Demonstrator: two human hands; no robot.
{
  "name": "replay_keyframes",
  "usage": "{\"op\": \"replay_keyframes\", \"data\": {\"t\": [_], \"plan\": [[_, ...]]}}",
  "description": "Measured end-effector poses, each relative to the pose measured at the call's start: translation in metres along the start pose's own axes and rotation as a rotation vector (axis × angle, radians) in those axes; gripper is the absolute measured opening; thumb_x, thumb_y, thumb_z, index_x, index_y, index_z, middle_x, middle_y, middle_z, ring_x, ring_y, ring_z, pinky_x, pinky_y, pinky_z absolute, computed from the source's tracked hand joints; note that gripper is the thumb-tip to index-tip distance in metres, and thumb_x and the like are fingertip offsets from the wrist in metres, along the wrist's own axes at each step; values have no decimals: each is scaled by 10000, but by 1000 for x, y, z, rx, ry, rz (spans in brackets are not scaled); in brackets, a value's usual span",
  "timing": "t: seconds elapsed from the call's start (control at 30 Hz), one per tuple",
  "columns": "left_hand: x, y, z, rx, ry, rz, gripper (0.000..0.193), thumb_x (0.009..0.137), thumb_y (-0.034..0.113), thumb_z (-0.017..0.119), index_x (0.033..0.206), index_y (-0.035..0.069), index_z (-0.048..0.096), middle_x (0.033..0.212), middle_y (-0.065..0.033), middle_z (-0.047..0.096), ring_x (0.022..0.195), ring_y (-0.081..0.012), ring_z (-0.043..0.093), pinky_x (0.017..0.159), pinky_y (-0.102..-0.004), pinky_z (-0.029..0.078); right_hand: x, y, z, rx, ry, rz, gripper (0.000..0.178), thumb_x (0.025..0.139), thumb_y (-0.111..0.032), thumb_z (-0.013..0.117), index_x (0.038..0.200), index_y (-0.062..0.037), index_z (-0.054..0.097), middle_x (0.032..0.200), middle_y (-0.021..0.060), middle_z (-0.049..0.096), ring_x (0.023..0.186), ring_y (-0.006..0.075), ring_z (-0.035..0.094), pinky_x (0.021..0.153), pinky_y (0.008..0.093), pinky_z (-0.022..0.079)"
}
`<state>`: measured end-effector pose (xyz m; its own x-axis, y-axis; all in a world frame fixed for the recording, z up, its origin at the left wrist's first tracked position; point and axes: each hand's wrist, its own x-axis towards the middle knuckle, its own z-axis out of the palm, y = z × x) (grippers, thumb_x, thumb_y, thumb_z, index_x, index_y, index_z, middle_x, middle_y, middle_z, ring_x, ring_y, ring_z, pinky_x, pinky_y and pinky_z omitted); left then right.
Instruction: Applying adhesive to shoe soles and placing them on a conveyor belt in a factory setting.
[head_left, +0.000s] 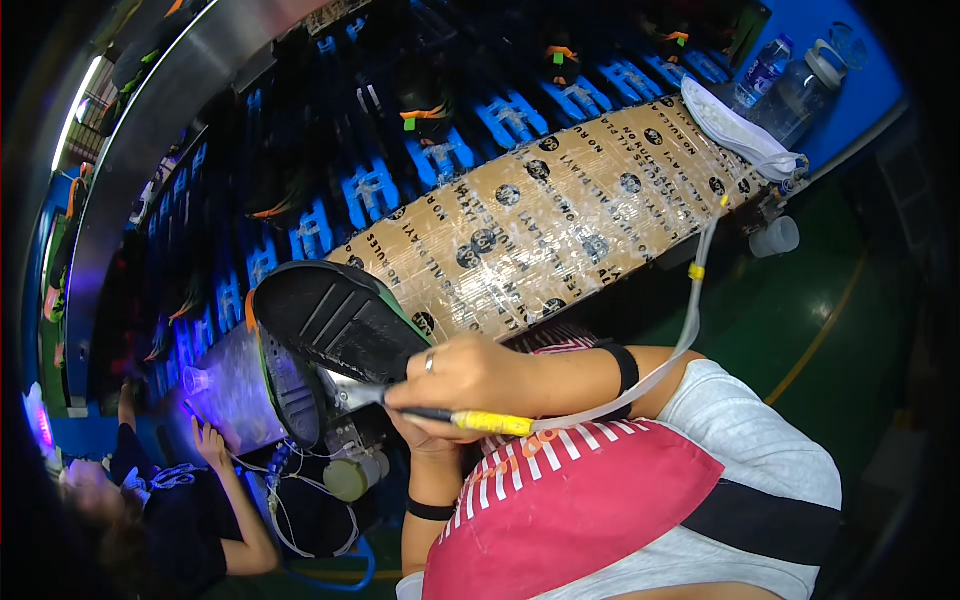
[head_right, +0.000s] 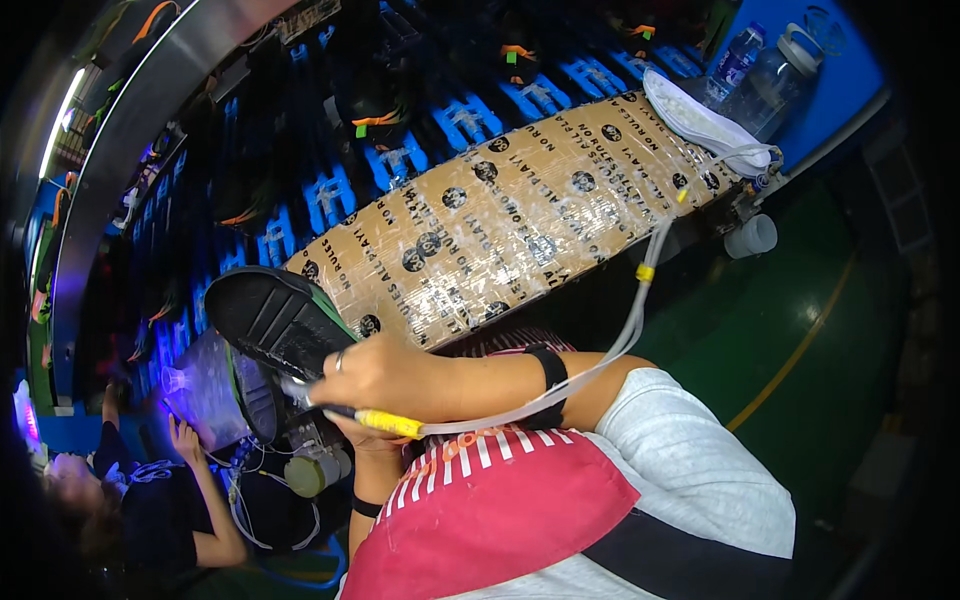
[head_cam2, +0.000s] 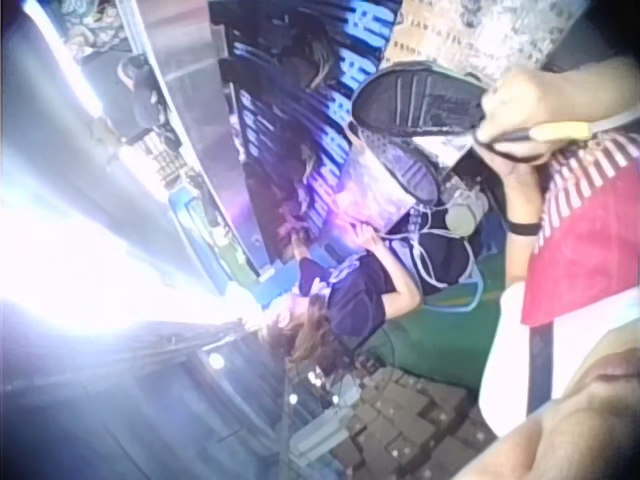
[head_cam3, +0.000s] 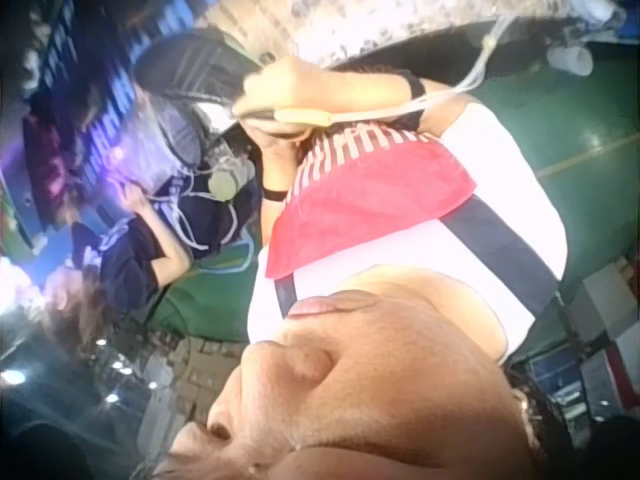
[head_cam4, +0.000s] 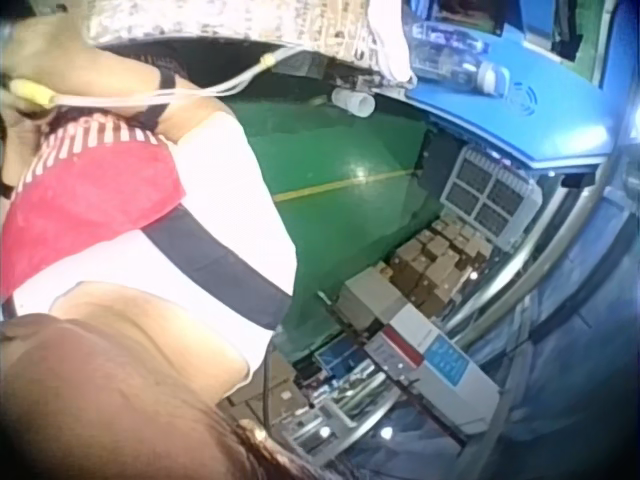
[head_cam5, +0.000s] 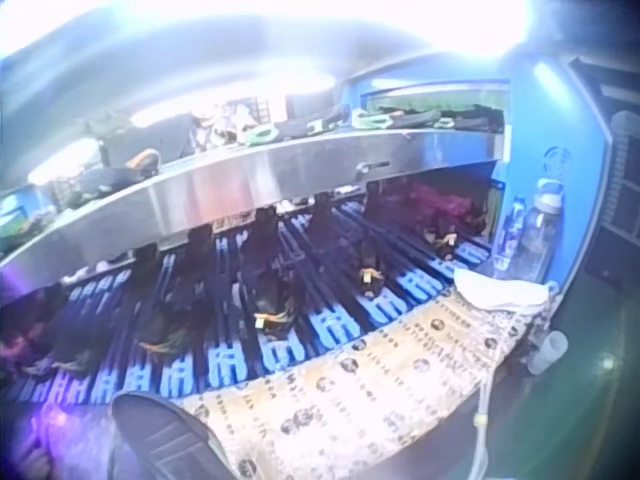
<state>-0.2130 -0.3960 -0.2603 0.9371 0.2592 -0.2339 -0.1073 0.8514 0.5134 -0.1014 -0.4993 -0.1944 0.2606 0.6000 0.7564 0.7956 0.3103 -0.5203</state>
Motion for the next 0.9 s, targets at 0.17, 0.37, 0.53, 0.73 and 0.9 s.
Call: {"op": "replay_keyframes", "data": {"t": [0.17,0.37,0.53,0.73,0.9], "plan": [[1,0,-2,-126,157,43,501,881,484,422,1141,66,518,1059,-120,589,1021,-246,557,889,-397,451,0,-3,0,-139,-24,76,315,651,-136,656,948,-47,603,703,53,537,614,208,588,499,304,468],[2,3,-4,-43,76,71,593,823,558,466,1189,93,501,1103,-131,566,1035,-263,547,906,-398,442,0,-8,2,115,6,-4,291,673,-145,679,939,-49,610,680,51,523,612,193,583,509,313,464],[3,9,-13,-178,76,63,635,814,588,447,1203,89,490,1146,-136,549,1036,-270,549,909,-401,441,-4,-4,2,-127,72,151,250,695,-128,672,918,-38,605,661,57,519,553,201,568,496,325,462],[11,10,-13,-61,-121,154,762,763,587,553,1296,67,397,1245,-161,468,1160,-312,442,983,-427,385,-8,-14,10,204,-174,174,207,711,-163,645,896,-72,633,707,90,581,672,278,603,682,423,479],[11,24,-9,-60,-50,236,705,779,540,512,1280,58,400,1184,-188,465,1118,-310,447,943,-409,409,-11,-9,9,298,-11,297,175,729,-189,635,875,-93,651,750,124,631,732,288,618,668,378,495]]}}
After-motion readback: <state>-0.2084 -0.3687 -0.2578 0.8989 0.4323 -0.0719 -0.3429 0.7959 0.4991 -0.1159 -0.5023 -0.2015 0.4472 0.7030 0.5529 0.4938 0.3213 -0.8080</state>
